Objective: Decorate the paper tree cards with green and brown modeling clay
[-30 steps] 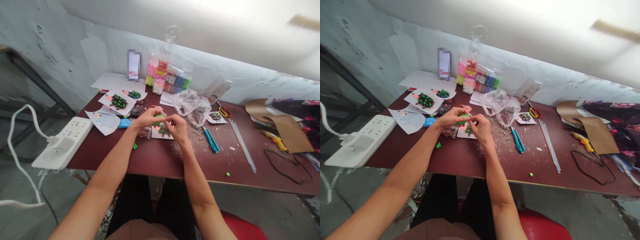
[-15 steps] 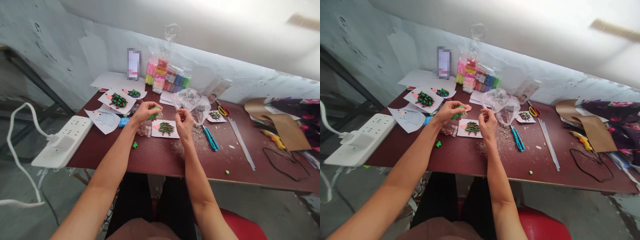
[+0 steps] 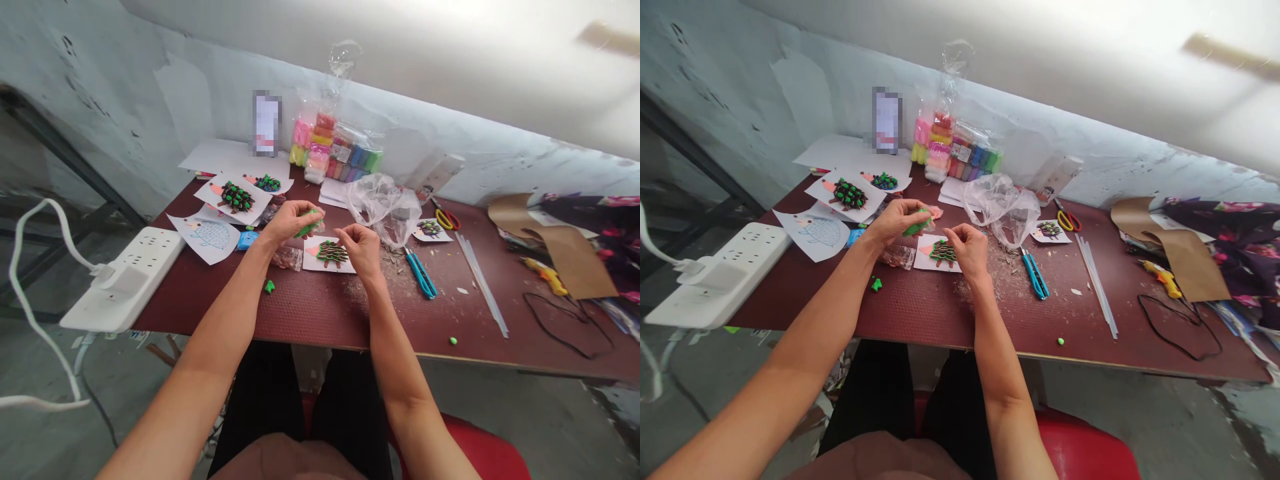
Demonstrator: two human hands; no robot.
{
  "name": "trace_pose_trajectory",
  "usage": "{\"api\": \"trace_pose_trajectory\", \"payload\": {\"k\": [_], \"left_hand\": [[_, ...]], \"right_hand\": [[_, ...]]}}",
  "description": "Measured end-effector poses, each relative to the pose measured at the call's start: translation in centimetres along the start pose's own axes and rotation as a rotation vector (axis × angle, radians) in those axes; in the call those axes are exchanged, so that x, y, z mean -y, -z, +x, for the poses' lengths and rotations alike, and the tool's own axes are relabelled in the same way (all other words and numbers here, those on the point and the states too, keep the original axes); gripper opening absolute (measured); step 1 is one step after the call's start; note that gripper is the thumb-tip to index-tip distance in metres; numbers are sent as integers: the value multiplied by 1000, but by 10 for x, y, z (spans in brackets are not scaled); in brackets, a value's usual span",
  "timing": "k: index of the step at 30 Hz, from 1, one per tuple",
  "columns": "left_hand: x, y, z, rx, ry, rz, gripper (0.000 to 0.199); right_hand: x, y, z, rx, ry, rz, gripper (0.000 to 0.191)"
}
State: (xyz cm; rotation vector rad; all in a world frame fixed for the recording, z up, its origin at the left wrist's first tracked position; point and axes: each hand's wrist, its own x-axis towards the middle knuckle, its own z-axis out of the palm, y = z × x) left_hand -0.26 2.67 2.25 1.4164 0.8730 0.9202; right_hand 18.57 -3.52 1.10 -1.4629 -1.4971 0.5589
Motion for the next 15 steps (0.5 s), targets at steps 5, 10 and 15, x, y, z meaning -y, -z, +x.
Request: {"api": "trace_pose_trajectory", "payload": {"k": [5, 10, 15], "left_hand": [[5, 1, 3, 22, 29, 64, 40], [14, 4, 11, -5, -38, 222, 48], [19, 11, 15, -15, 58, 453, 38]], "right_hand": [[-11, 13, 2, -9, 32, -59, 30], [-24, 16, 1, 98, -88, 17, 27], [-22, 14, -3, 124, -83, -7, 20]]}}
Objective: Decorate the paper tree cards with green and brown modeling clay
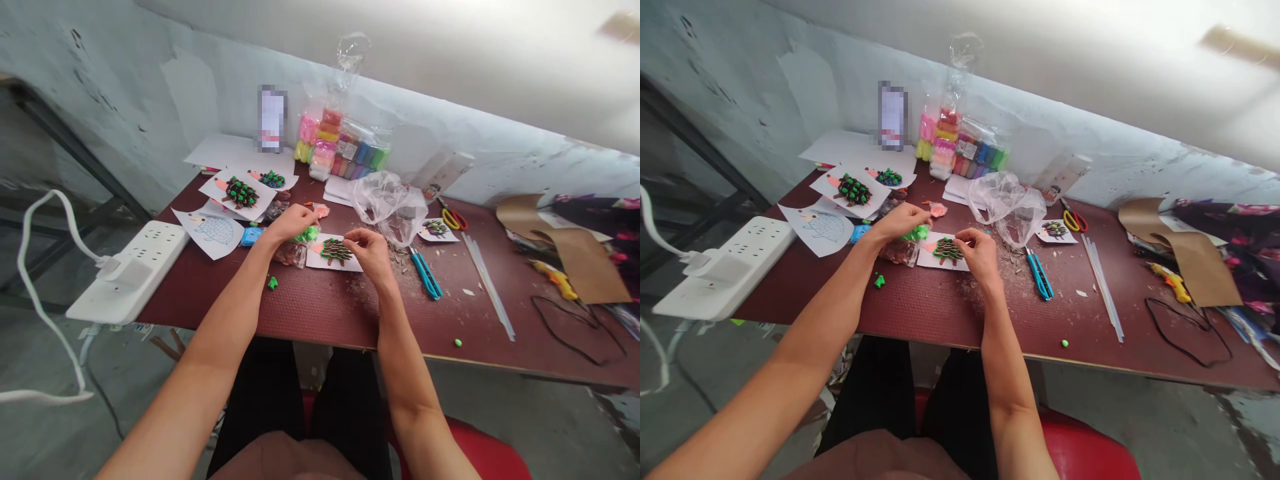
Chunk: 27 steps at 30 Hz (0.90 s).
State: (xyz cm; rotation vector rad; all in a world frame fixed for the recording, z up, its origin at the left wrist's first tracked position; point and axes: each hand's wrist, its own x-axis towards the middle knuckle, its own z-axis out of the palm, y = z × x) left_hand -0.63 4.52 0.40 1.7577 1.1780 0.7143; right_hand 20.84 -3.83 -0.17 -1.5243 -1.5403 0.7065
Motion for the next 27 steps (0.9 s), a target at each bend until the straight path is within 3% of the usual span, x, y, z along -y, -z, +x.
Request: {"api": "trace_pose_trajectory", "payload": {"k": [3, 11, 20, 27], "left_hand": [[3, 1, 1, 84, 4, 113, 22], [5, 0, 3, 161, 12, 258, 33], [6, 0, 5, 202, -22, 309, 33], [8, -1, 5, 206, -20, 287, 31]], "right_hand": [[3, 1, -3, -7, 4, -63, 18], [3, -3, -5, -44, -35, -96, 19], [12, -8, -9, -39, -23, -196, 14], [15, -10, -10, -76, 0, -124, 13]]}}
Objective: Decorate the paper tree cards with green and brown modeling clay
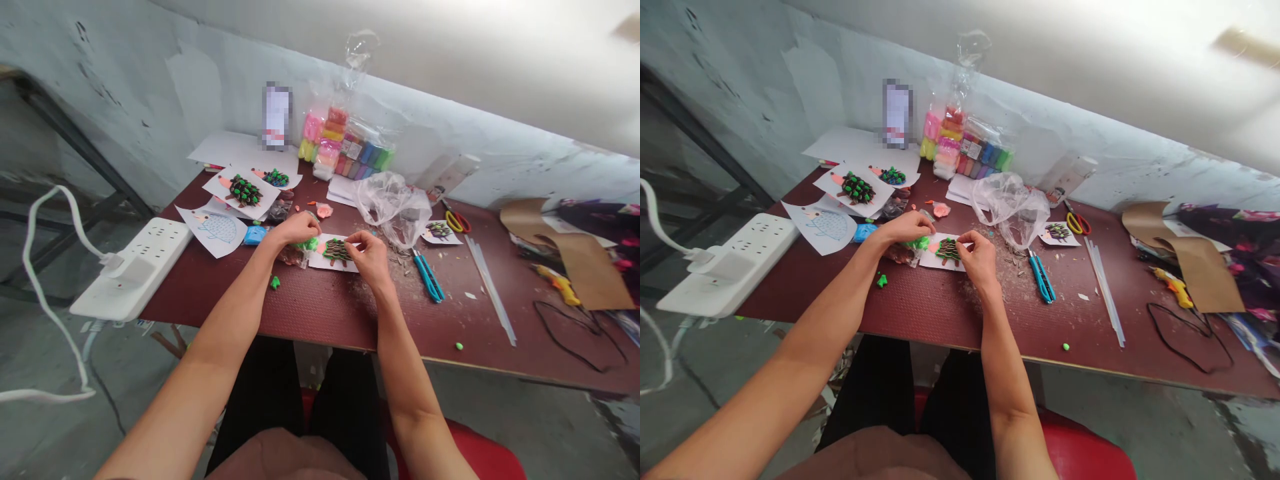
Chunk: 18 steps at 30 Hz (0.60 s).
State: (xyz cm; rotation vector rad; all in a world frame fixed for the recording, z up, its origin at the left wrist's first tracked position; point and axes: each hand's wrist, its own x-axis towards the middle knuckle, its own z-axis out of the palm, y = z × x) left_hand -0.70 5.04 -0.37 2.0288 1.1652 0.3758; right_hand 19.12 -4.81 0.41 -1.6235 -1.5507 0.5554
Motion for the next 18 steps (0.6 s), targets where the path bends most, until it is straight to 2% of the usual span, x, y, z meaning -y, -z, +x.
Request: {"api": "trace_pose_trajectory", "payload": {"k": [7, 12, 18], "left_hand": [[3, -1, 2, 0, 4, -21, 31], [3, 0, 1, 6, 3, -28, 31], [1, 1, -1, 6, 5, -8, 32]], "right_hand": [[-5, 0, 2, 14, -7, 41, 17], [-6, 2, 3, 37, -9, -36, 21], [-11, 1, 3, -4, 23, -103, 29]]}}
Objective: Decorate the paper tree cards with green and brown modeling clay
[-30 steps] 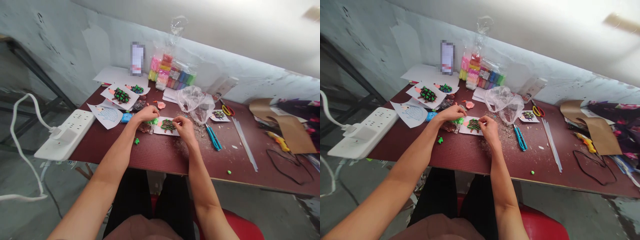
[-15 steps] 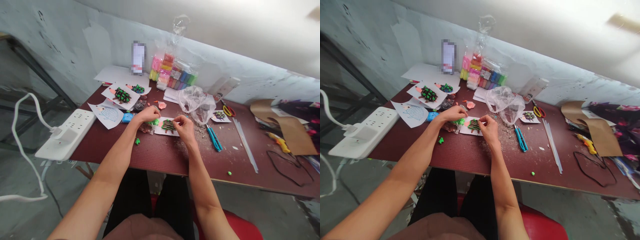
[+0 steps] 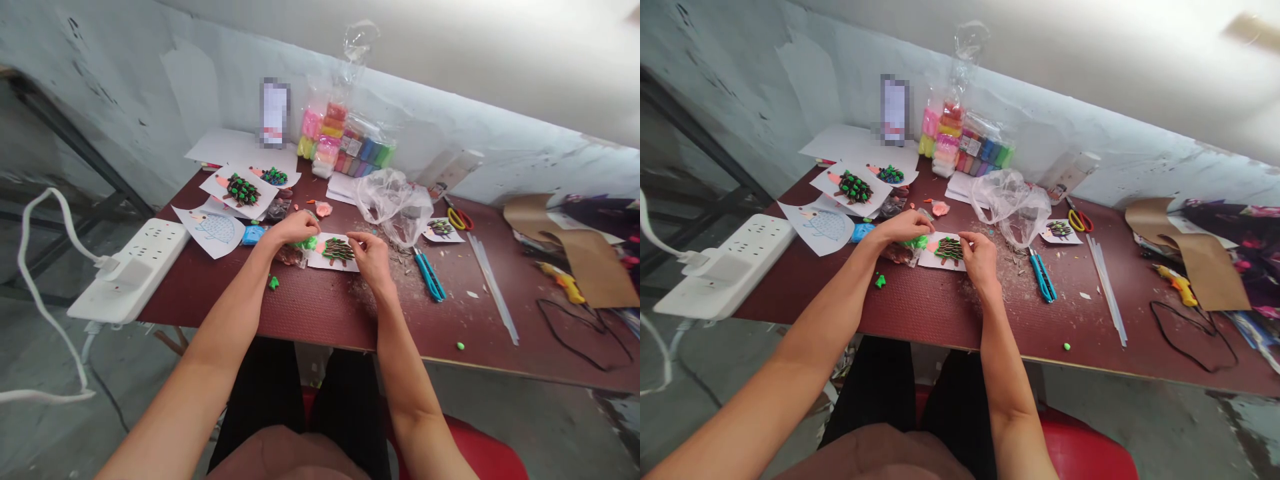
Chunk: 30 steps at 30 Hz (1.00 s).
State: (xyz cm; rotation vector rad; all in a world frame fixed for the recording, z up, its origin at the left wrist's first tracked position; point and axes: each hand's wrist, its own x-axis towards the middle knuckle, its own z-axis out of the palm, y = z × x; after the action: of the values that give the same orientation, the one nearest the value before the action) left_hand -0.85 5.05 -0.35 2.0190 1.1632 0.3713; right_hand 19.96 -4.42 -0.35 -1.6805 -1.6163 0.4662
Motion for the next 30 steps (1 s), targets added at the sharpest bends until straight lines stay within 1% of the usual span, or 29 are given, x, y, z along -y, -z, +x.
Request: {"api": "trace_pose_trajectory", "payload": {"k": [3, 7, 15, 18, 25, 30], "left_hand": [[0, 0, 0, 0, -8, -4, 32], [2, 0, 1, 2, -12, -15, 31], [2, 0, 0, 12, -14, -23, 33], [2, 0, 0, 8, -12, -24, 33], [6, -2, 3, 2, -31, -54, 29], [7, -2, 3, 1, -38, -31, 29]], "right_hand": [[0, 0, -1, -13, -11, -11, 30], [4, 0, -3, 9, -5, -14, 18], [8, -2, -3, 31, -5, -29, 27], [9, -3, -4, 48, -16, -30, 23], [8, -4, -4, 30, 37, -72, 18], [7, -6, -4, 34, -10, -25, 16]]}}
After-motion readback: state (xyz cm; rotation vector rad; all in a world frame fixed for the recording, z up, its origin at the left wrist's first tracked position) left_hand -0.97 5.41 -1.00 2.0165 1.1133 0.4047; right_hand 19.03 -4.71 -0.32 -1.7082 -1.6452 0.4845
